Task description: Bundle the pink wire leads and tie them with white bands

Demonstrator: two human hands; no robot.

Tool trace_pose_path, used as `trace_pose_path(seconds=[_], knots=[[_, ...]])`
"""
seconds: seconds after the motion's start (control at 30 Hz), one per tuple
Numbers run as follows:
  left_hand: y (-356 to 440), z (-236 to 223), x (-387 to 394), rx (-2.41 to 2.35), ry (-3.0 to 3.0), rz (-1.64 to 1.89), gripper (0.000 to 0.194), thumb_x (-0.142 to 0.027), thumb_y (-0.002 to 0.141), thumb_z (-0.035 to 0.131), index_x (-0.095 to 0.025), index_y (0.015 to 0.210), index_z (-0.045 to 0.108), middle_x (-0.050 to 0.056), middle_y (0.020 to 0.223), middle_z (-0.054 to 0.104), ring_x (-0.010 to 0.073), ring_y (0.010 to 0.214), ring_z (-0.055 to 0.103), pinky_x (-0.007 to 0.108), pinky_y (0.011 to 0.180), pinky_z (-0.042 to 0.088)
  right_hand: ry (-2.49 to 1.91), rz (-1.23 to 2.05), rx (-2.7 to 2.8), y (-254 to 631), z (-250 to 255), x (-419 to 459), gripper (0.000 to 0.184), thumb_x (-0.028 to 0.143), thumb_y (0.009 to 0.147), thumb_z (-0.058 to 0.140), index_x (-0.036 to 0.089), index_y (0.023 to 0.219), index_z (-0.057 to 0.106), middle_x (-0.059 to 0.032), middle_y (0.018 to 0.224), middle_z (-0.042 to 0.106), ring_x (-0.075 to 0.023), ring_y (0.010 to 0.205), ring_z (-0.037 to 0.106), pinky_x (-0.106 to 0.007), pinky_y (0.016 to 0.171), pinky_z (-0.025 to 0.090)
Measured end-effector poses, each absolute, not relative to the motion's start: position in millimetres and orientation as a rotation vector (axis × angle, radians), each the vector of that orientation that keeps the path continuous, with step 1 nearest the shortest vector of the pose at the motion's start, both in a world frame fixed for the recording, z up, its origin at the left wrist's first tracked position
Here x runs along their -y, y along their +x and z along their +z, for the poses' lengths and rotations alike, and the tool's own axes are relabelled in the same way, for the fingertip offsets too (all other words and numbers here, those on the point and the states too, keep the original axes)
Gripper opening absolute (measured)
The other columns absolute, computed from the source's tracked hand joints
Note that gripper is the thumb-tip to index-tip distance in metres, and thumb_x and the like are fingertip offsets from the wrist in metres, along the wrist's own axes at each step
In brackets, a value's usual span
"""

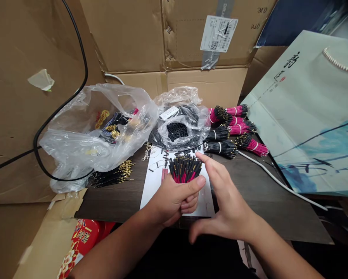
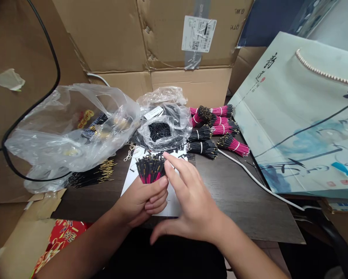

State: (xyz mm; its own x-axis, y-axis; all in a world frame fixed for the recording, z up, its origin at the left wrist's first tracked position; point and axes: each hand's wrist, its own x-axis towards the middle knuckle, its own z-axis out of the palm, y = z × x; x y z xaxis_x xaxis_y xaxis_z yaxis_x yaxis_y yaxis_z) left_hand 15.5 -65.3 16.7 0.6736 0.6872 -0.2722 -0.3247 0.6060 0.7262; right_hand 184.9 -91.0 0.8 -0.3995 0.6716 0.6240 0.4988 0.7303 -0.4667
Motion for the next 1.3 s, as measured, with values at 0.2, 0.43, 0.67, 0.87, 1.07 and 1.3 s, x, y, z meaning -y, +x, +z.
trace_pose_path(seconds=[0.2, 0.43, 0.67, 0.87, 1.07, 1.3], knots=[[24, 13, 59, -0.914, 1.150, 0.632, 0.030, -0.036, 0.077, 0.078, -0.018, 0.081, 0.054, -0.007, 0.056, 0.053, 0.0074, 0.047, 0.044, 0.021, 0.047, 0.037, -0.894, 0.674, 1.839, 204, 24, 69, 0.085, 0.078, 0.090, 0.030, 0.026, 0.157, 0.028, -0.0068, 0.162, 0.032, -0.0318, 0.149, 0.031, -0.054, 0.123, 0.028], [21, 8, 34, -1.181, 2.238, 0.481, 0.004, -0.021, 0.082, 0.059, -0.018, 0.079, 0.058, 0.002, 0.071, 0.067, 0.0190, 0.064, 0.062, 0.029, 0.059, 0.043, -0.850, 1.054, 1.652, 186, 9, 48, 0.077, 0.076, 0.093, 0.018, 0.030, 0.144, 0.051, -0.0023, 0.151, 0.051, -0.0254, 0.144, 0.041, -0.049, 0.121, 0.033], [28, -1, 26, -1.179, 2.892, 0.320, 0.011, -0.014, 0.083, 0.051, -0.017, 0.088, 0.060, 0.004, 0.072, 0.068, 0.0249, 0.061, 0.068, 0.031, 0.049, 0.043, -0.950, 1.007, 1.426, 178, -10, 42, 0.070, 0.063, 0.101, 0.011, 0.028, 0.130, 0.064, -0.0034, 0.141, 0.061, -0.0226, 0.137, 0.050, -0.048, 0.114, 0.041], [36, -7, 25, -1.125, 3.063, 0.476, 0.016, -0.010, 0.084, 0.047, -0.015, 0.082, 0.062, 0.005, 0.063, 0.064, 0.0242, 0.054, 0.064, 0.032, 0.048, 0.043, -0.953, 0.831, 1.521, 172, -11, 44, 0.060, 0.056, 0.104, 0.019, 0.027, 0.128, 0.065, -0.0026, 0.135, 0.065, -0.0210, 0.131, 0.054, -0.048, 0.117, 0.037], [30, -12, 25, -1.061, 3.025, 0.536, 0.016, -0.011, 0.083, 0.047, -0.015, 0.078, 0.061, 0.007, 0.063, 0.065, 0.0230, 0.056, 0.065, 0.031, 0.051, 0.045, -0.975, 0.833, 1.558, 169, -11, 44, 0.056, 0.058, 0.102, 0.026, 0.027, 0.131, 0.063, -0.0033, 0.136, 0.064, -0.0228, 0.129, 0.055, -0.049, 0.113, 0.041], [18, -13, 25, -1.112, 3.018, 0.576, 0.011, -0.015, 0.084, 0.051, -0.018, 0.075, 0.056, 0.002, 0.062, 0.062, 0.0207, 0.055, 0.063, 0.031, 0.049, 0.043, -0.890, 0.883, 1.416, 174, -16, 46, 0.051, 0.048, 0.104, 0.024, 0.025, 0.131, 0.061, -0.0080, 0.134, 0.063, -0.0243, 0.129, 0.056, -0.051, 0.110, 0.044]])
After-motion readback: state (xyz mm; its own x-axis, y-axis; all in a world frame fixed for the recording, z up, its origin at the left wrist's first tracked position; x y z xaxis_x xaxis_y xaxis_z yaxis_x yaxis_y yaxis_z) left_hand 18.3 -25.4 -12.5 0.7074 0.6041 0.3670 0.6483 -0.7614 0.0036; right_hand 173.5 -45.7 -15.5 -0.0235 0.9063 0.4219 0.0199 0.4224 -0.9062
